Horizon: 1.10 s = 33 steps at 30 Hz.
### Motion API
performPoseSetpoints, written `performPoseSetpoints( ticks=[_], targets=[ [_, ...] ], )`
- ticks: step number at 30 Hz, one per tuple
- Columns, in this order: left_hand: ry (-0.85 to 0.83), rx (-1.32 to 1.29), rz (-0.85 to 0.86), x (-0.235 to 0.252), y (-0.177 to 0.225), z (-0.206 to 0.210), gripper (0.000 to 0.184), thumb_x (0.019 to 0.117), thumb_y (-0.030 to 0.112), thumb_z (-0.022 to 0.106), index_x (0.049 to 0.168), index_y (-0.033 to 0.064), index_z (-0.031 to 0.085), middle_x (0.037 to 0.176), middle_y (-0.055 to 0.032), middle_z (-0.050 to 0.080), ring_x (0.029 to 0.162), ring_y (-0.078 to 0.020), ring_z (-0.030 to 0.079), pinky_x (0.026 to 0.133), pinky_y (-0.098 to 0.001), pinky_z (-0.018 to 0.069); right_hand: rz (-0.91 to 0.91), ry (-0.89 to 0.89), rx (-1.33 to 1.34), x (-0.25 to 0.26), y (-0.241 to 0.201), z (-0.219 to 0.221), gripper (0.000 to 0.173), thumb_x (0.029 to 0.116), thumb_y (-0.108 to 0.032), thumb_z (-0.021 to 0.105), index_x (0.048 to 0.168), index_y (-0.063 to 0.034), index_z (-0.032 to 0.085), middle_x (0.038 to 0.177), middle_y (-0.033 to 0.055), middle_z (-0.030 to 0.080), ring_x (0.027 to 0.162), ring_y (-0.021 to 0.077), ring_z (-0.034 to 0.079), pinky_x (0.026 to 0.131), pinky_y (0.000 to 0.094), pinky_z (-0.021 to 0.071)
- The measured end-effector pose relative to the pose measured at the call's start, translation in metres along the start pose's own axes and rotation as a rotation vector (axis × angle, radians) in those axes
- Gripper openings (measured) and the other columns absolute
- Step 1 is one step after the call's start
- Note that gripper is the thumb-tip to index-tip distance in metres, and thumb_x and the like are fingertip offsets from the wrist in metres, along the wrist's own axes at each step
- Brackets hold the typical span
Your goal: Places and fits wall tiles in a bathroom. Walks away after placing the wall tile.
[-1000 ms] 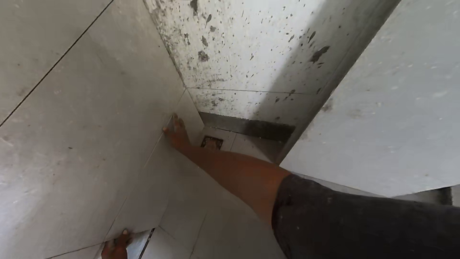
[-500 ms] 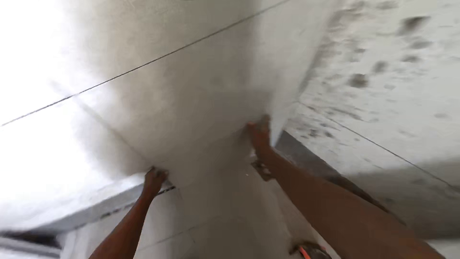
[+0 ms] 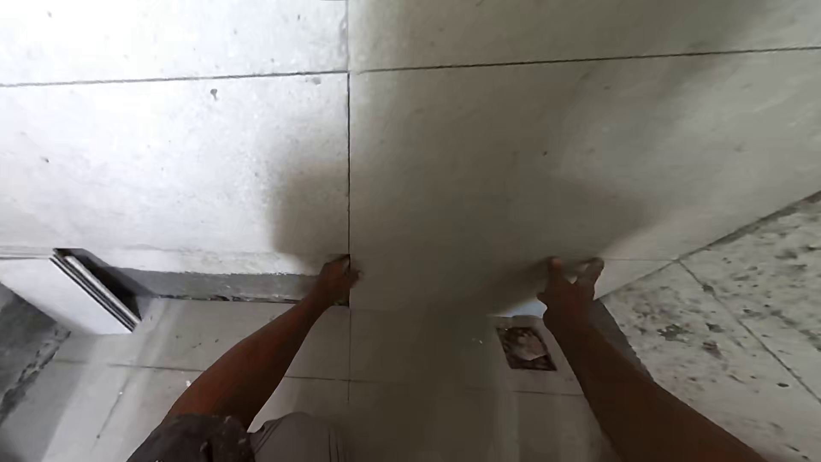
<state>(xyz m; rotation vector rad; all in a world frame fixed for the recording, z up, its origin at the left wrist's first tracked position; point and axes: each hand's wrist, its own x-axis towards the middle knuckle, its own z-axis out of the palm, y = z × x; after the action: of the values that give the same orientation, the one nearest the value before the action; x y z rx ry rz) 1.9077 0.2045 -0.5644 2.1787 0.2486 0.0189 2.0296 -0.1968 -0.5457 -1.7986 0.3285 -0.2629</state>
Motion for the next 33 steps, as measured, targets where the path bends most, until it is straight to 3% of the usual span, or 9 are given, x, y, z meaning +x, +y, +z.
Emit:
performPoseSetpoints(
  ticks=[6, 12, 17, 25, 29, 33],
  targets=[
    [0.054, -0.005, -0.007, -0.006, 0.002, 0.003, 0.039, 0.1022, 0.024, 0.065, 0.133, 0.0, 0.063, 0.116, -0.0216, 0.071, 0.105, -0.0327, 0.07, 0.098, -0.0537, 0.0536, 0.024, -0.005, -0.019, 0.0, 0.002, 0.0, 0.096, 0.1017, -0.046, 0.061, 0.166, -0.0192, -0.005, 0.172, 0.0178, 0.012, 0.153, 0.0409, 0.028, 0.113, 0.0678, 0.0375],
    [0.059, 0.09, -0.064, -0.009, -0.001, -0.002, 0.033, 0.1035, 0.029, 0.063, 0.12, 0.0001, 0.066, 0.103, -0.0209, 0.071, 0.097, -0.0352, 0.07, 0.09, -0.0562, 0.0544, 0.025, -0.015, -0.008, -0.001, 0.001, 0.0, 0.096, 0.102, -0.046, 0.06, 0.166, -0.0193, -0.005, 0.172, 0.0173, 0.011, 0.151, 0.0407, 0.031, 0.111, 0.0664, 0.04],
    [0.072, 0.1, -0.046, -0.01, -0.007, -0.003, 0.034, 0.1031, 0.03, 0.063, 0.121, 0.0013, 0.067, 0.105, -0.0209, 0.071, 0.097, -0.035, 0.07, 0.09, -0.057, 0.0544, 0.01, -0.021, 0.007, 0.0, 0.003, 0.001, 0.096, 0.1019, -0.045, 0.061, 0.166, -0.0174, -0.005, 0.172, 0.0163, 0.009, 0.154, 0.039, 0.027, 0.114, 0.0665, 0.0372],
    [0.095, 0.089, -0.028, -0.012, -0.018, -0.001, 0.035, 0.102, 0.031, 0.065, 0.122, 0.0024, 0.067, 0.103, -0.019, 0.073, 0.096, -0.0335, 0.071, 0.09, -0.0565, 0.0554, 0.017, 0.015, 0.002, 0.002, 0.004, -0.001, 0.095, 0.1023, -0.043, 0.062, 0.167, -0.0179, -0.004, 0.172, 0.0185, 0.012, 0.15, 0.0424, 0.034, 0.109, 0.0676, 0.0408],
    [0.069, 0.103, -0.083, -0.023, -0.036, 0.002, 0.039, 0.1023, 0.032, 0.065, 0.129, 0.0038, 0.064, 0.111, -0.0172, 0.073, 0.102, -0.0311, 0.072, 0.095, -0.0549, 0.0558, 0.022, 0.001, 0.009, 0.002, 0.007, -0.005, 0.094, 0.1033, -0.044, 0.059, 0.166, -0.0182, -0.006, 0.172, 0.019, 0.011, 0.15, 0.0426, 0.032, 0.111, 0.0678, 0.0397],
    [-0.003, 0.131, -0.142, -0.05, -0.059, 0.008, 0.037, 0.1031, 0.029, 0.064, 0.129, 0.002, 0.063, 0.107, -0.015, 0.073, 0.092, -0.0277, 0.073, 0.089, -0.0512, 0.0583, 0.064, 0.02, 0.004, -0.005, 0.006, -0.009, 0.091, 0.1041, -0.048, 0.055, 0.167, -0.0177, -0.003, 0.169, 0.0237, 0.016, 0.147, 0.0464, 0.036, 0.108, 0.0693, 0.0413]
  ],
)
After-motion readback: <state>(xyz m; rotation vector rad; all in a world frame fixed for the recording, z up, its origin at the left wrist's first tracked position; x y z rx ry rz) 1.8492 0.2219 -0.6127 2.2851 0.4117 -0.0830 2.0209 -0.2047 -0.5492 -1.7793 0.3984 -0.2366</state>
